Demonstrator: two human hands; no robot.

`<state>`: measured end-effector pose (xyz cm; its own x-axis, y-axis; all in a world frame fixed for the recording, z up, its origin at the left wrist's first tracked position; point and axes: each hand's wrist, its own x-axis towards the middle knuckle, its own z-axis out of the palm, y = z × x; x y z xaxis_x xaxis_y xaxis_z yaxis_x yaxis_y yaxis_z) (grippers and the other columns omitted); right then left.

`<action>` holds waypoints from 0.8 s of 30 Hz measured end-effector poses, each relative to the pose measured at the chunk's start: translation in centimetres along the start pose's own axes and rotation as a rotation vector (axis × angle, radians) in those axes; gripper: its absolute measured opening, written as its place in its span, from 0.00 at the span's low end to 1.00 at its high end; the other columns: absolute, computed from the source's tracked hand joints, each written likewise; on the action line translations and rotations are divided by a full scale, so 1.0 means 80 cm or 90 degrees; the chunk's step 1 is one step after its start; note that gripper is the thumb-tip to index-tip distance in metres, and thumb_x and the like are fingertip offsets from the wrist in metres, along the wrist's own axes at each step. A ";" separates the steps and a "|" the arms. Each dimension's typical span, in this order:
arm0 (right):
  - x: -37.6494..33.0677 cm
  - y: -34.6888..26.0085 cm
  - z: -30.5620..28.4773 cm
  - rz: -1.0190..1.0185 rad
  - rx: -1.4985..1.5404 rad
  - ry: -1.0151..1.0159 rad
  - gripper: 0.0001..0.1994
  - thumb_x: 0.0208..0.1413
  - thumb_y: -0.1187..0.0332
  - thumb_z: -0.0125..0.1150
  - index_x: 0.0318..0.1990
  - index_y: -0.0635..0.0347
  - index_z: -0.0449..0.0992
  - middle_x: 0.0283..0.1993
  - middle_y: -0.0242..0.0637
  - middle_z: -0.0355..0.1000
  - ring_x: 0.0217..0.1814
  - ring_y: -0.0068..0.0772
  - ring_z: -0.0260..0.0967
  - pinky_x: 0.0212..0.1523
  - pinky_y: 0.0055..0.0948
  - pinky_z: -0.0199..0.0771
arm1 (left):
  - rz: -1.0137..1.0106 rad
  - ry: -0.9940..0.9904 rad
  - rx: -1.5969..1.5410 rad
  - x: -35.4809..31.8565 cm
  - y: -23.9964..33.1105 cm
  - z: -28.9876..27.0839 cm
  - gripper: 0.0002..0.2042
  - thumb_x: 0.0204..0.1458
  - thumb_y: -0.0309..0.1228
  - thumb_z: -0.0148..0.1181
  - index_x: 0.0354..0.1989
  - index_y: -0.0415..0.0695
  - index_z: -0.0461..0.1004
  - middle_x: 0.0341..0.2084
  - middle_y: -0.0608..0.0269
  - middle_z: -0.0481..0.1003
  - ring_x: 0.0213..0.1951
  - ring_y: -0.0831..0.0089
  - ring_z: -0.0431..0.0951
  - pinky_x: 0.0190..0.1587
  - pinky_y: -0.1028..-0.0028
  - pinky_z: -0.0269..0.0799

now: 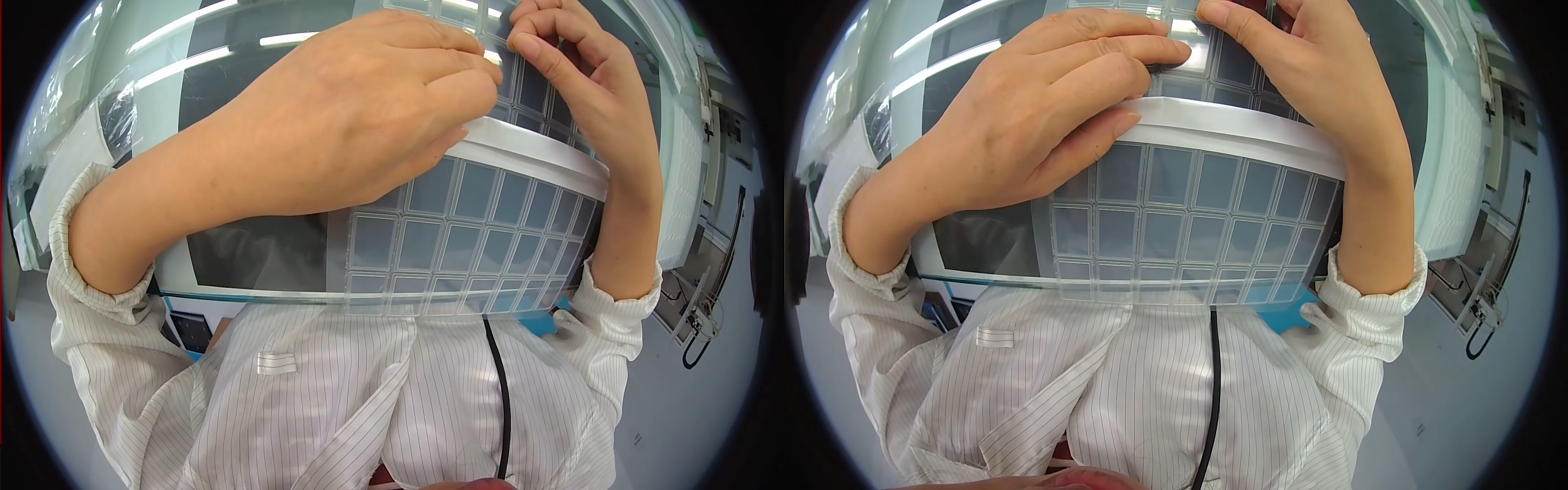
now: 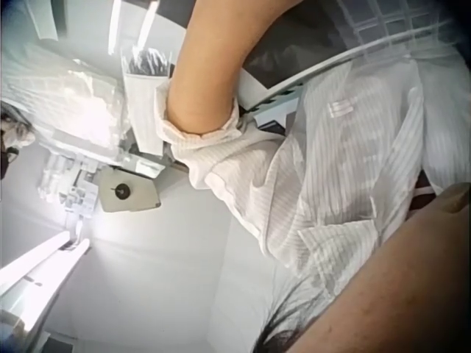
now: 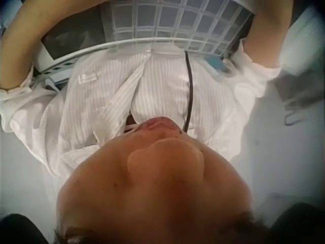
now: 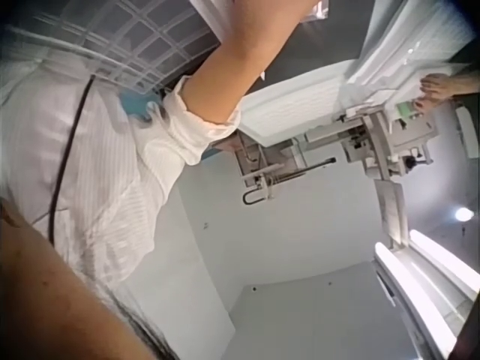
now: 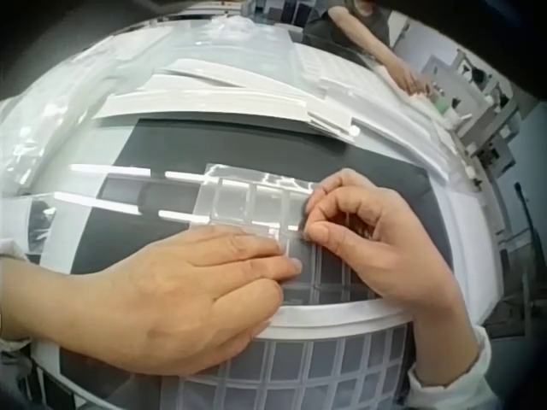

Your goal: Placing label strips into plastic trays and sealing them with white tape strips.

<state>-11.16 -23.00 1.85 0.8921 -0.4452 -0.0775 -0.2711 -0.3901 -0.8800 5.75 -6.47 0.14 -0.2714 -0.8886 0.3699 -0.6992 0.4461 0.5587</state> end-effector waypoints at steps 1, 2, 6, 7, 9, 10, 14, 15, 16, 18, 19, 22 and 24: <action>0.001 0.000 0.001 0.001 -0.004 0.002 0.05 0.62 0.74 0.62 0.35 0.67 0.77 0.44 0.32 0.68 0.38 0.16 0.61 0.38 0.15 0.63 | -0.002 0.006 -0.011 -0.001 0.000 0.000 0.07 0.53 0.25 0.61 0.36 0.34 0.73 0.47 0.40 0.78 0.51 0.49 0.79 0.56 0.57 0.75; 0.001 -0.001 0.002 0.001 -0.004 0.000 0.05 0.62 0.74 0.62 0.35 0.67 0.77 0.44 0.32 0.68 0.38 0.16 0.61 0.38 0.15 0.63 | -0.004 0.007 -0.011 -0.001 -0.001 0.000 0.07 0.53 0.25 0.61 0.36 0.34 0.73 0.47 0.40 0.78 0.51 0.49 0.79 0.56 0.57 0.75; 0.004 -0.004 0.006 0.031 -0.010 0.018 0.05 0.61 0.75 0.64 0.34 0.67 0.76 0.41 0.31 0.69 0.36 0.16 0.61 0.36 0.16 0.63 | 0.005 0.006 -0.018 -0.003 -0.002 -0.002 0.07 0.53 0.25 0.61 0.37 0.34 0.73 0.46 0.40 0.78 0.51 0.49 0.79 0.56 0.57 0.75; 0.006 -0.005 0.008 0.045 0.000 0.019 0.05 0.59 0.75 0.65 0.34 0.67 0.76 0.41 0.31 0.69 0.35 0.16 0.61 0.35 0.16 0.63 | -0.003 0.005 -0.011 -0.005 -0.002 -0.003 0.07 0.53 0.25 0.61 0.37 0.34 0.73 0.46 0.40 0.78 0.51 0.49 0.80 0.56 0.57 0.76; 0.035 0.057 0.020 -0.251 0.275 -0.052 0.05 0.58 0.75 0.66 0.33 0.67 0.76 0.40 0.31 0.69 0.34 0.16 0.62 0.34 0.17 0.63 | 0.010 0.004 -0.011 0.000 0.000 -0.001 0.07 0.53 0.25 0.61 0.37 0.34 0.73 0.46 0.39 0.78 0.51 0.49 0.79 0.56 0.57 0.76; 0.047 0.087 0.025 -0.547 0.548 -0.129 0.05 0.56 0.76 0.67 0.33 0.67 0.76 0.39 0.31 0.69 0.33 0.16 0.62 0.33 0.17 0.63 | 0.018 0.005 -0.012 0.003 -0.002 0.001 0.07 0.53 0.25 0.61 0.37 0.34 0.73 0.46 0.39 0.78 0.51 0.48 0.79 0.56 0.57 0.75; 0.055 0.097 0.032 -0.598 0.512 -0.062 0.05 0.54 0.76 0.68 0.32 0.66 0.76 0.37 0.32 0.69 0.33 0.17 0.62 0.33 0.18 0.63 | 0.015 0.013 -0.007 0.000 -0.001 0.000 0.07 0.53 0.25 0.61 0.36 0.34 0.73 0.46 0.39 0.78 0.51 0.48 0.80 0.56 0.56 0.75; 0.049 0.091 0.034 -0.559 0.507 -0.056 0.05 0.54 0.76 0.68 0.32 0.66 0.76 0.37 0.32 0.69 0.33 0.17 0.62 0.33 0.19 0.63 | 0.018 0.013 -0.006 -0.001 -0.002 0.001 0.07 0.53 0.25 0.61 0.37 0.34 0.73 0.46 0.39 0.78 0.51 0.48 0.79 0.56 0.56 0.75; 0.043 0.074 0.036 -0.523 0.501 -0.052 0.05 0.54 0.76 0.68 0.32 0.67 0.76 0.36 0.32 0.69 0.33 0.17 0.62 0.33 0.19 0.64 | 0.020 0.015 -0.002 -0.003 -0.002 0.002 0.08 0.53 0.25 0.61 0.37 0.34 0.72 0.46 0.39 0.78 0.51 0.48 0.79 0.56 0.56 0.75; 0.017 0.012 0.024 -0.280 0.154 0.005 0.05 0.55 0.76 0.67 0.33 0.67 0.77 0.37 0.32 0.70 0.34 0.18 0.63 0.33 0.19 0.64 | 0.020 0.023 0.002 -0.009 -0.005 0.001 0.08 0.53 0.25 0.61 0.37 0.33 0.72 0.47 0.40 0.78 0.51 0.47 0.79 0.56 0.57 0.75; 0.007 -0.005 0.018 -0.025 -0.194 0.071 0.04 0.56 0.76 0.67 0.33 0.67 0.77 0.38 0.32 0.70 0.34 0.18 0.63 0.34 0.19 0.64 | 0.030 0.028 -0.001 -0.009 -0.006 0.001 0.08 0.52 0.25 0.61 0.37 0.33 0.72 0.47 0.40 0.78 0.51 0.47 0.79 0.56 0.57 0.75; 0.003 0.003 0.010 -0.028 -0.042 0.040 0.04 0.59 0.76 0.65 0.35 0.67 0.77 0.40 0.33 0.70 0.36 0.19 0.64 0.36 0.18 0.65 | 0.042 0.039 -0.008 -0.011 -0.008 0.004 0.09 0.53 0.25 0.61 0.38 0.33 0.72 0.47 0.40 0.78 0.51 0.47 0.79 0.57 0.58 0.74; 0.039 0.076 0.022 -0.314 0.263 -0.048 0.04 0.60 0.75 0.65 0.36 0.67 0.77 0.41 0.33 0.70 0.37 0.18 0.64 0.38 0.18 0.64 | 0.067 0.035 -0.010 -0.002 -0.008 0.006 0.09 0.53 0.25 0.61 0.38 0.33 0.72 0.47 0.40 0.78 0.51 0.47 0.79 0.57 0.58 0.74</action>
<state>-9.42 -25.31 -4.56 0.9030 -0.2301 0.3627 0.3254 -0.1848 -0.9273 5.90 -6.69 -0.62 -0.3058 -0.8301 0.4663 -0.6588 0.5380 0.5259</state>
